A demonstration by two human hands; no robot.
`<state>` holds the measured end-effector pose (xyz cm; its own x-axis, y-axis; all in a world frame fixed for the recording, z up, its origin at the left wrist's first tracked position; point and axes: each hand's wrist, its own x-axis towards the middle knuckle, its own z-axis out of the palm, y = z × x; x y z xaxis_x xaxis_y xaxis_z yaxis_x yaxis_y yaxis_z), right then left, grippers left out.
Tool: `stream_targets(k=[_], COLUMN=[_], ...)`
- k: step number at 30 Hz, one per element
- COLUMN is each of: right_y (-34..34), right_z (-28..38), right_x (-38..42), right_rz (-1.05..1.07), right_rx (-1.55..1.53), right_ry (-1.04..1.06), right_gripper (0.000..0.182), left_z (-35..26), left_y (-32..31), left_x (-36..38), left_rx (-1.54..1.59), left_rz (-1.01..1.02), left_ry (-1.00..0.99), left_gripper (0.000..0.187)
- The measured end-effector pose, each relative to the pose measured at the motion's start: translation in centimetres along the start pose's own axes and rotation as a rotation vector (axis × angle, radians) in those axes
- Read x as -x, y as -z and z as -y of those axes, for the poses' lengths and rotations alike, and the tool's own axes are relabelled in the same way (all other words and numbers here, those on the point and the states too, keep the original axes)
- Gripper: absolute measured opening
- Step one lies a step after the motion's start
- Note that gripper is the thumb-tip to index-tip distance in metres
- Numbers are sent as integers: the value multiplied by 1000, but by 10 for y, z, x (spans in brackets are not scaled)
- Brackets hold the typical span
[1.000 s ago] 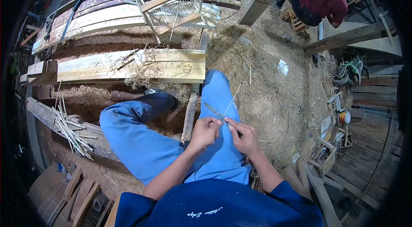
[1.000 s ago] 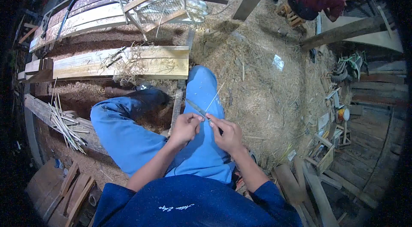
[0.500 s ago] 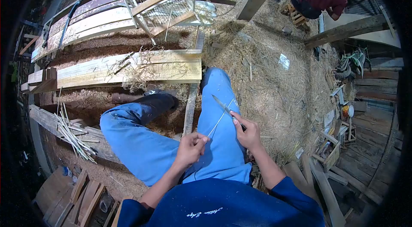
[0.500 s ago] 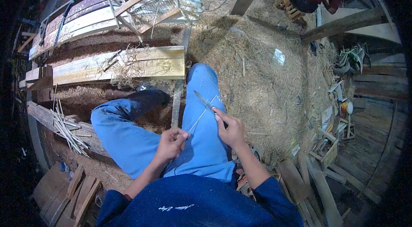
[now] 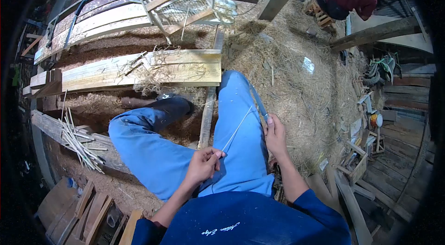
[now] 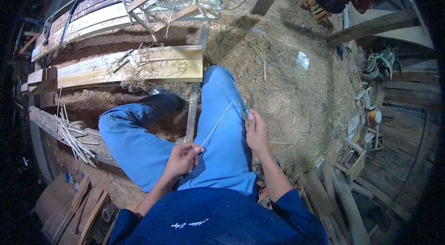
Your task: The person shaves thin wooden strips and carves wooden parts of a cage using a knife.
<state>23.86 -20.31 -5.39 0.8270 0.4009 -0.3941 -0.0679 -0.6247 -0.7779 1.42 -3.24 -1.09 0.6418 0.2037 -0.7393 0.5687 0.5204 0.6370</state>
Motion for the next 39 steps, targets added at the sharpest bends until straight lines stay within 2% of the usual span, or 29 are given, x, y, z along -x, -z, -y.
stream_targets(k=[2,4,7,8,10,12,14,18,26,27,29,33,36,39], right_y=[11,18,22,21,17,15,14,7,7,7,11,13,12,12], right_z=[14,21,36,38,39,41,45,42,26,32,50,40,34,40], right_x=[10,21,36,39,44,51,60,62,38,41,54,47,38,48], right_rz=[99,104,139,137,73,60,133,113,-48,-44,101,114,47,136], right_rx=[80,137,180,182,200,191,219,232,218,216,266,308,285,320], right_ry=[50,107,311,307,544,553,424,442,436,437,405,379,403,432], right_gripper=[28,23,18,18,20,21,21,20,22,22,21,22,24,25], left_z=[1,-5,-10,-13,-18,-20,-20,-15,-13,-13,-14,-11,-10,-4], left_y=[-6,-12,-21,-24,-30,-35,-37,-38,-35,-36,-38,-38,-36,-32], left_x=[-9,-15,-24,-25,-29,-32,-33,-32,-14,-14,-13,-13,-12,-5], left_rx=[-2,-52,-45,-55,-42,-28,-10,-19,-33,-33,-20,-24,2,-7], left_rz=[17,9,16,6,1,-7,-3,-16,-52,-58,-63,-59,-54,-41], left_ry=[-10,-12,-12,-23,-23,-26,-21,-15,-30,-29,-13,-46,-27,-22], left_gripper=[28,28,26,25,24,22,21,21,20,20,20,20,20,20])
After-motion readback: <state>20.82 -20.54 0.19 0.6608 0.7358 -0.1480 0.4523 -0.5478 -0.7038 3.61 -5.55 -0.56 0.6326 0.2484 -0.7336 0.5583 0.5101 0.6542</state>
